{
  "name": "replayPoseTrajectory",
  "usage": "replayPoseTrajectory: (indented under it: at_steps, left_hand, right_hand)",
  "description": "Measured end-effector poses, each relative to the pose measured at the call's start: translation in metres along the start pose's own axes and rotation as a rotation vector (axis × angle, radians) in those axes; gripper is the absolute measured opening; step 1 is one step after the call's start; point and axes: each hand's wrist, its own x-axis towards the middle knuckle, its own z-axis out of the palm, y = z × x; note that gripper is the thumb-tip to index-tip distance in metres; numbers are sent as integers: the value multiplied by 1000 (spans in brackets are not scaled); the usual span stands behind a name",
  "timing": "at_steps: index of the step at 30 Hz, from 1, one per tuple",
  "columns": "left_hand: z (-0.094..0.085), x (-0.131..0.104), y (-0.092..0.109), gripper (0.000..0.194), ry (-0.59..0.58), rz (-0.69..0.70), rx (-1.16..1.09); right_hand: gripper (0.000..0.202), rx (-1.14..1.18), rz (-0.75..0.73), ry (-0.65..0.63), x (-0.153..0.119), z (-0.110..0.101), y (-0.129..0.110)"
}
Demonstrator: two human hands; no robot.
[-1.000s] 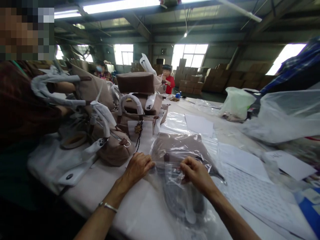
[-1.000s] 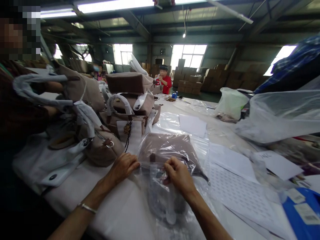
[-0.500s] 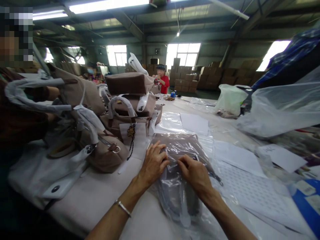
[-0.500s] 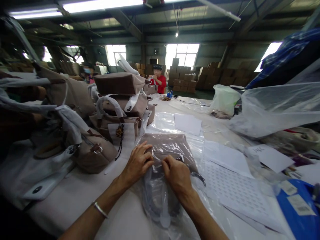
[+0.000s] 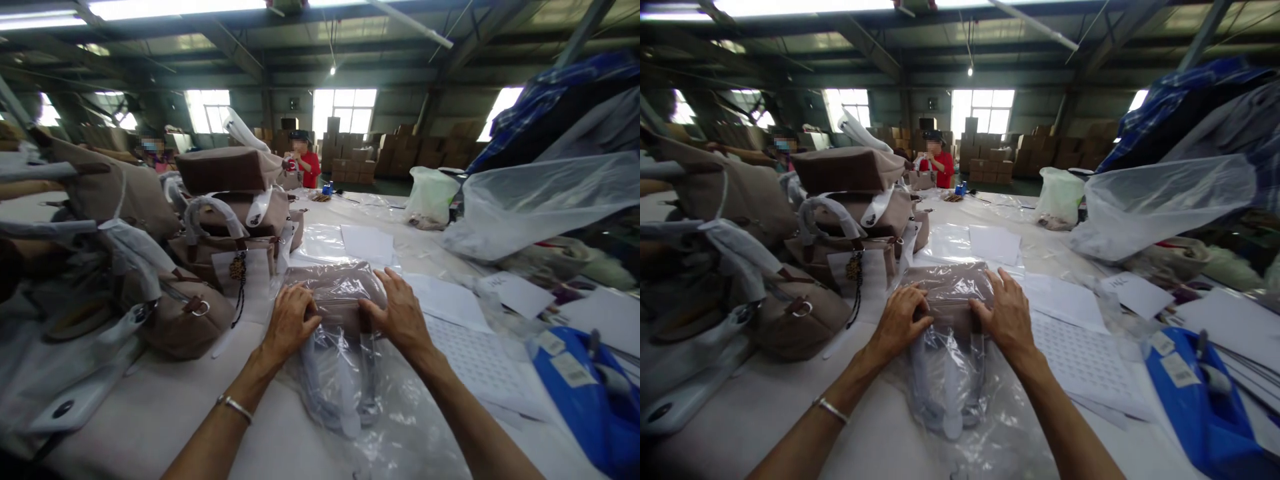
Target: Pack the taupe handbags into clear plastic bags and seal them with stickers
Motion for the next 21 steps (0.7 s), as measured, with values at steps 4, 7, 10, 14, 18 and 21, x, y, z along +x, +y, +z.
replayPoseTrajectory:
  at_steps: [4,7,10,14,18,21]
  left_hand:
    - [-2,9,-4,42,-20,-14,-51]
    - [-5,11,-6,41,-98,11,-100]
    - [-8,9,-10,42,-149,45,-122]
    - [-10,12,-13,43,-181,58,-127]
    - [-9,19,-11,40,-204,76,-122]
    - [-7,23,-14,38,-218,78,-131]
  right_hand:
    - [56,264,121,-271,20,9,15]
    - [55,347,207,-305,16,6,13]
    - [53,384,214,-291,4,2,7]
    - [52,435,214,-206,-2,9,1]
    - [56,478,253,-150,-7,-8,12]
    - [49,472,318,-22,-37,-64,47]
